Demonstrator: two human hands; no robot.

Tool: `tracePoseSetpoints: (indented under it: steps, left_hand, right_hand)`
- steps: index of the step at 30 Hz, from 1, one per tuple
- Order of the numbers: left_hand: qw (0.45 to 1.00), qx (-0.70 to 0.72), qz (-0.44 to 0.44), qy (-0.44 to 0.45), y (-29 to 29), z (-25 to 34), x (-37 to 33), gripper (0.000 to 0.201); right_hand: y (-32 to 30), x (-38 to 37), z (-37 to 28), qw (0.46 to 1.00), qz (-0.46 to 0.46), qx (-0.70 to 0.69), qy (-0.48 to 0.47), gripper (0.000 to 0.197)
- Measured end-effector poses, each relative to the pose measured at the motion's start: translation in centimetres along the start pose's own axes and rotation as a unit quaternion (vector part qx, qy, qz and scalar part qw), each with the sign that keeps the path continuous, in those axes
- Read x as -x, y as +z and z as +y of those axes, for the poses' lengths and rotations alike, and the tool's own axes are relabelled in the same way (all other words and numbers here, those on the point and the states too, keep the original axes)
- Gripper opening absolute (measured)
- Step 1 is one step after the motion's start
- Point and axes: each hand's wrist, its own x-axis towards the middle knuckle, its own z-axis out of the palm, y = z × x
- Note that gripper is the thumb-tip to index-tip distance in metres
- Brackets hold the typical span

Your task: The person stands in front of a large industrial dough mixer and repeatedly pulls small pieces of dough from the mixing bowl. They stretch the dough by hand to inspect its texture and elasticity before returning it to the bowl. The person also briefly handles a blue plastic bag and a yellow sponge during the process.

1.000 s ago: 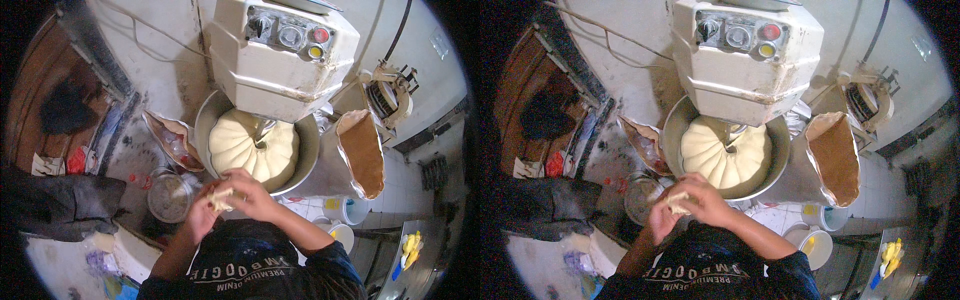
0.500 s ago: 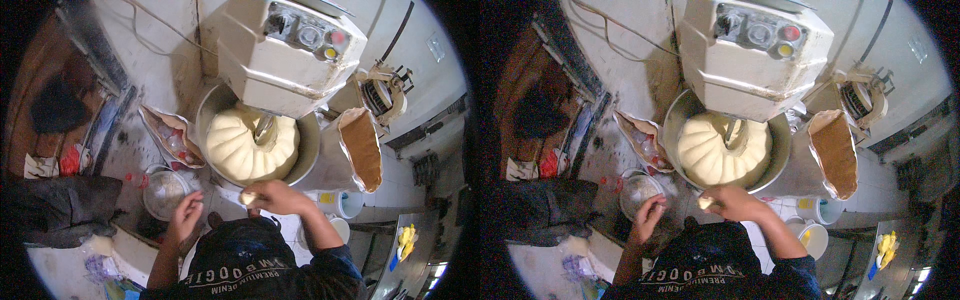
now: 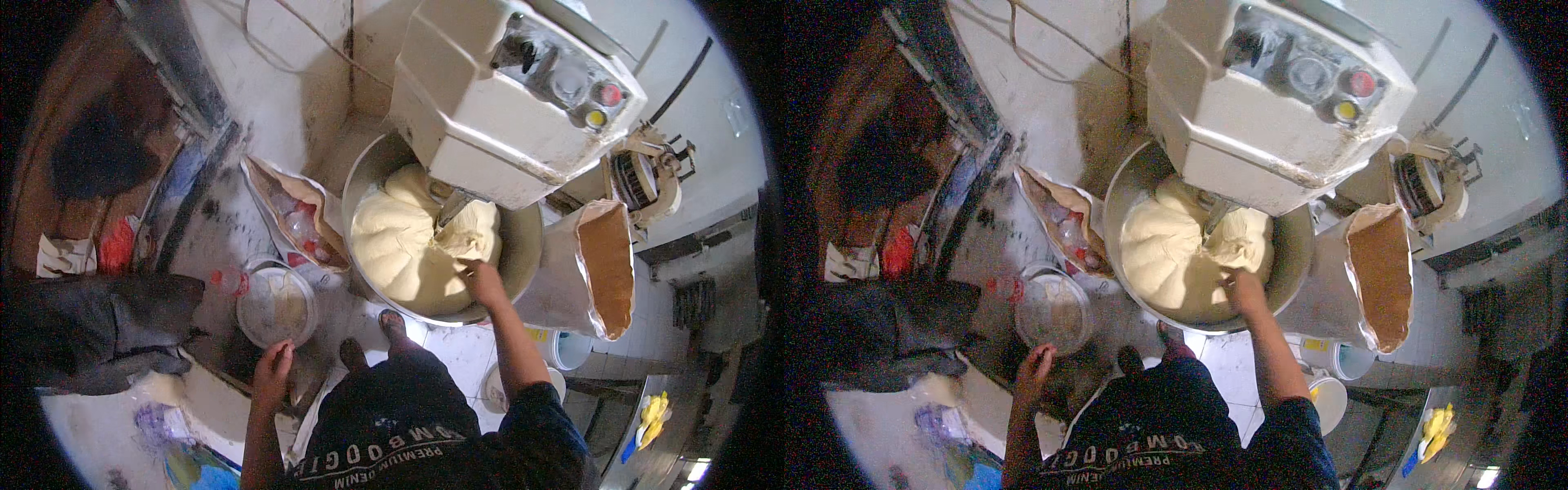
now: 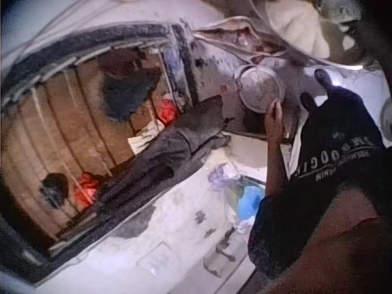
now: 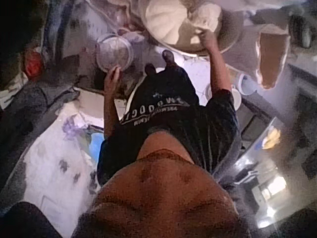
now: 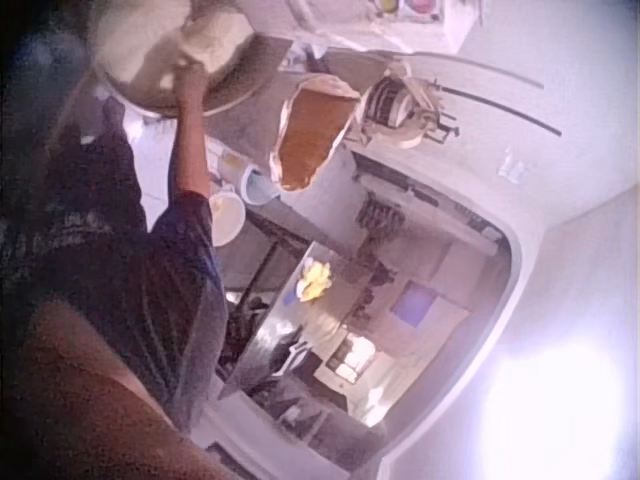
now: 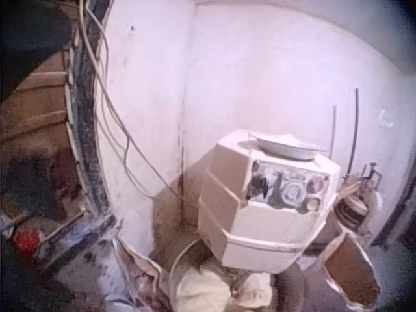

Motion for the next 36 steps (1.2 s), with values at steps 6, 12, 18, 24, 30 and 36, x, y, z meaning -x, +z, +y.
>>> tracePoseSetpoints:
  steps: [6,12,18,24,30,36]
  left_hand:
    - [0.996,-0.006,0.05,-0.071,2.7,2.0,0.1,0.029]
    - [0.988,-0.039,0.094,-0.117,5.1,5.3,1.1,0.031]
    - [0.986,-0.058,0.068,-0.144,7.1,3.8,1.3,0.033]
    - [0.992,-0.087,0.032,-0.089,6.3,1.6,0.8,0.033]
    - [0.986,-0.154,0.064,0.007,4.8,0.5,0.3,0.029]
    - [0.992,-0.076,0.053,-0.086,4.2,1.4,0.0,0.028]
  right_hand:
    - [12.5,-4.7,0.9,0.972,-0.15,0.087,-0.155,0.062]
    - [11.3,-6.1,-3.5,0.911,-0.244,0.331,-0.041,0.058]
    - [13.5,-10.1,7.4,0.89,-0.261,0.372,-0.046,0.035]
    - [4.1,-5.7,7.4,0.833,-0.293,0.466,-0.048,0.028]
    - [-2.1,-2.4,1.0,0.864,-0.267,0.427,-0.004,0.039]
    - [8.8,-5.0,1.7,0.948,-0.18,0.226,-0.132,0.042]
